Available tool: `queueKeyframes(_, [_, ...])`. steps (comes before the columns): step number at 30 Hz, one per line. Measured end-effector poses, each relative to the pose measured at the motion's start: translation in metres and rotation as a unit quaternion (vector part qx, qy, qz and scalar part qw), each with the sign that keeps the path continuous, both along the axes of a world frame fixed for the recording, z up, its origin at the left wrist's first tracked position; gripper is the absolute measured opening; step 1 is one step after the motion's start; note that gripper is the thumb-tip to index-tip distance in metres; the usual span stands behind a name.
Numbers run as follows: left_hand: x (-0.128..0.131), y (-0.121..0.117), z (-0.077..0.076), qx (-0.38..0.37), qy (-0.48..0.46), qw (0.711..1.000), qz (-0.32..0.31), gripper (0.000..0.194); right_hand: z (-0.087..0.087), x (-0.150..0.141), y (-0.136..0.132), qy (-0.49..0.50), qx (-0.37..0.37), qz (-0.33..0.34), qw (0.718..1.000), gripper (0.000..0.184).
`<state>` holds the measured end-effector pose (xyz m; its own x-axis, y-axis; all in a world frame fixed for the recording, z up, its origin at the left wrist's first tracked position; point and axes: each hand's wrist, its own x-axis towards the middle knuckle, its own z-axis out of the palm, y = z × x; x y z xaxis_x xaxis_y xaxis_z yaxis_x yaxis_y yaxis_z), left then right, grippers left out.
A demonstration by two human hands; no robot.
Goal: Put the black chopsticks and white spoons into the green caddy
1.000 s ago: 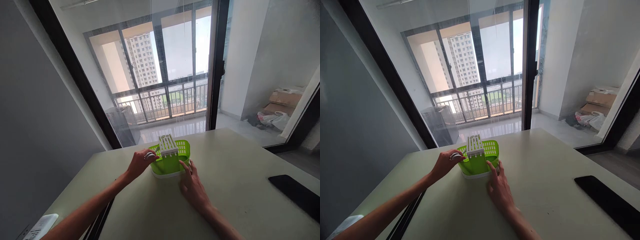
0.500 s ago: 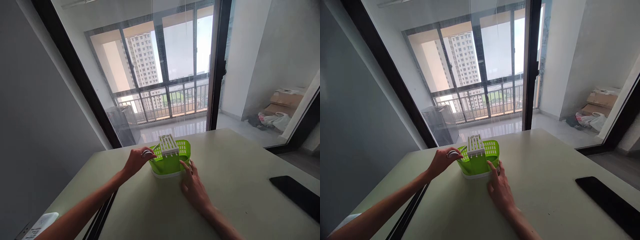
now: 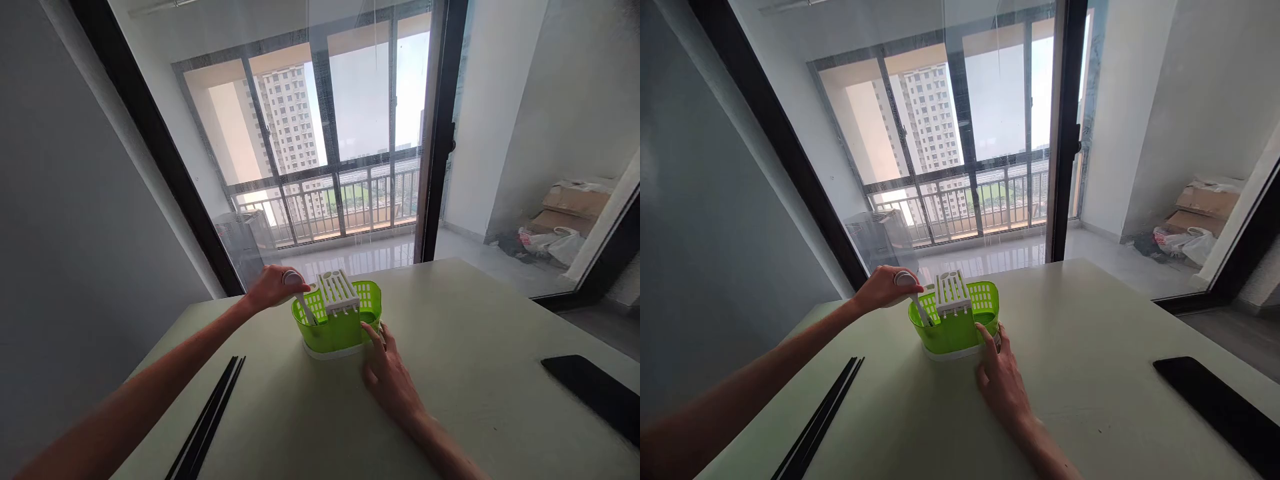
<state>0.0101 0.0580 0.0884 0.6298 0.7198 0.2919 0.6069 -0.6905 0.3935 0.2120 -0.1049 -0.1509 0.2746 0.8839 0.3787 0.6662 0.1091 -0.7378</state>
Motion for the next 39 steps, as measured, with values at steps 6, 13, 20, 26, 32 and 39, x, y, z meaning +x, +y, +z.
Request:
queueKeyframes(6, [0.003,0.01,0.024,-0.011,0.008,1.0,-0.02,0.039,-0.005,0.001,0.003,0.007,0.015,0.017,1.0,0.087])
queueKeyframes(13, [-0.025,0.014,0.057,-0.046,0.019,0.998,0.027,0.043,-0.002,0.0,0.001,0.006,0.003,0.015,1.0,0.084])
queueKeyframes(20, [-0.085,0.023,0.062,-0.187,0.013,0.972,0.14,0.049,-0.003,-0.002,0.002,0.007,0.014,0.009,1.0,0.084])
queueKeyframes(26, [-0.133,0.026,0.023,-0.341,0.013,0.931,0.128,0.055,-0.003,0.0,0.001,0.003,0.001,0.008,1.0,0.084])
queueKeyframes(32, [-0.142,0.005,-0.036,-0.455,0.053,0.884,0.095,0.054,-0.001,0.0,0.0,0.005,-0.001,0.006,1.0,0.083])
queueKeyframes(39, [-0.132,-0.007,-0.087,-0.558,0.103,0.822,0.049,0.046,0.0,0.001,-0.003,0.012,-0.003,0.014,1.0,0.079])
